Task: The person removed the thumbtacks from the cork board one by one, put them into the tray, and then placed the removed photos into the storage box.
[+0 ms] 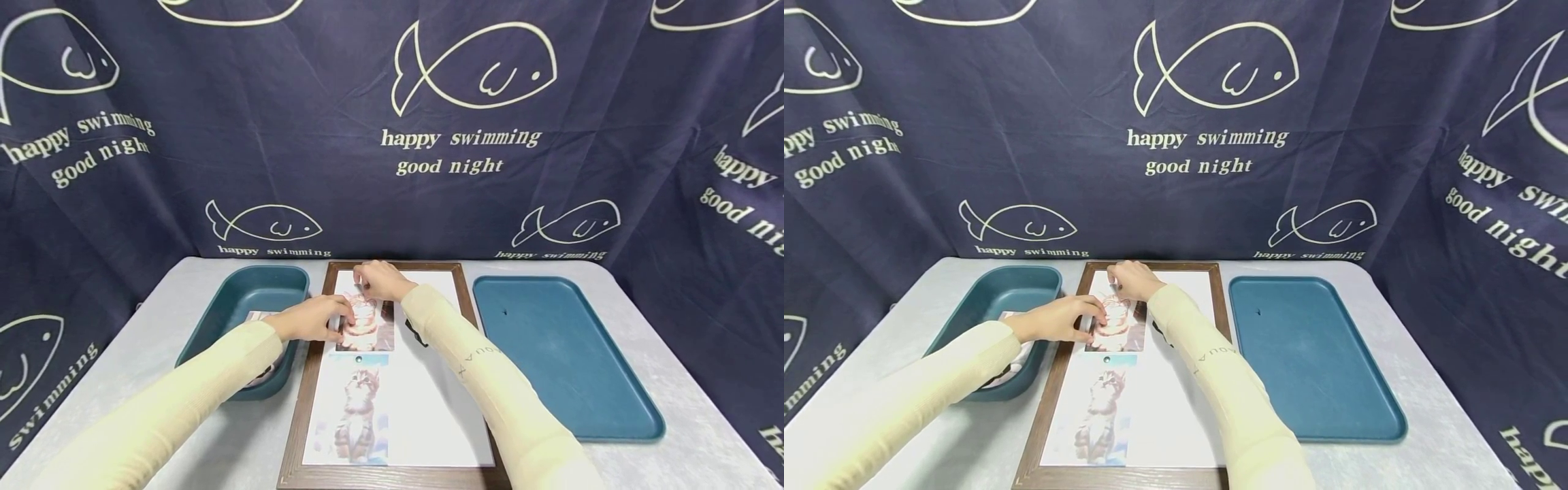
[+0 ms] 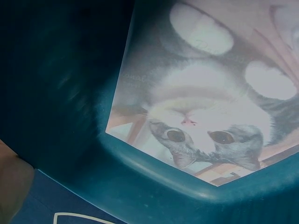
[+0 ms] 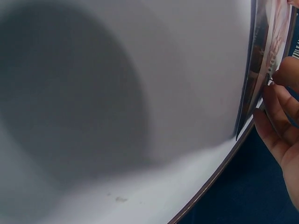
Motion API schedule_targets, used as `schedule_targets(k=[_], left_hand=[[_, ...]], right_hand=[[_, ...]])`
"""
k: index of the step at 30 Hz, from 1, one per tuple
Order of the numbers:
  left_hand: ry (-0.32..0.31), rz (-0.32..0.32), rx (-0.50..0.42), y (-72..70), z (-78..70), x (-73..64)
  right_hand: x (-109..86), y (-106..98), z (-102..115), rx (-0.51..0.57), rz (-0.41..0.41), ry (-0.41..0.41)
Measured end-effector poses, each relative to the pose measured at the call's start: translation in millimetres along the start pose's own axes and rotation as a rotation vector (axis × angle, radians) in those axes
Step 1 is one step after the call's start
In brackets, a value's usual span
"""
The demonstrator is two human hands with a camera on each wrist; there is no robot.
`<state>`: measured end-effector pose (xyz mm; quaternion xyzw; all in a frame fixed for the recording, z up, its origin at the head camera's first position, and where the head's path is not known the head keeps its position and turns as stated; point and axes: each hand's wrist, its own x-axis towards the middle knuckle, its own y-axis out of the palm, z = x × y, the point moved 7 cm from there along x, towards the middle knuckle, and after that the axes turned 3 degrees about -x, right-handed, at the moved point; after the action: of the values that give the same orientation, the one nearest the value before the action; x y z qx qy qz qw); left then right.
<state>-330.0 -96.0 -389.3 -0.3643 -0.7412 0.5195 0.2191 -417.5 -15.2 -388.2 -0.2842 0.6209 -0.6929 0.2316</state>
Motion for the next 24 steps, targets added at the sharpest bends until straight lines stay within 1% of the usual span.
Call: schedule_targets(k=[10, 14, 20, 24], left_hand=[[-0.008, 0.004, -0.009, -0.2, -2.0, -0.3], [-0.004, 0.004, -0.003, -0.2, -1.7, -0.4], [0.003, -0.003, 0.005, -1.5, -1.7, -1.2], [0.001, -0.002, 0.006, -1.7, -1.5, -1.1]], right_hand=[[-3.4, -7, -1, 0.056, -0.026, 0.009], [-4.6, -8, -3, 0.073, -0.009, 0.022], [-6.6, -10, -6, 0.073, 0.042, 0.053], [-9.2, -15, -7, 0.088, 0.048, 0.055]])
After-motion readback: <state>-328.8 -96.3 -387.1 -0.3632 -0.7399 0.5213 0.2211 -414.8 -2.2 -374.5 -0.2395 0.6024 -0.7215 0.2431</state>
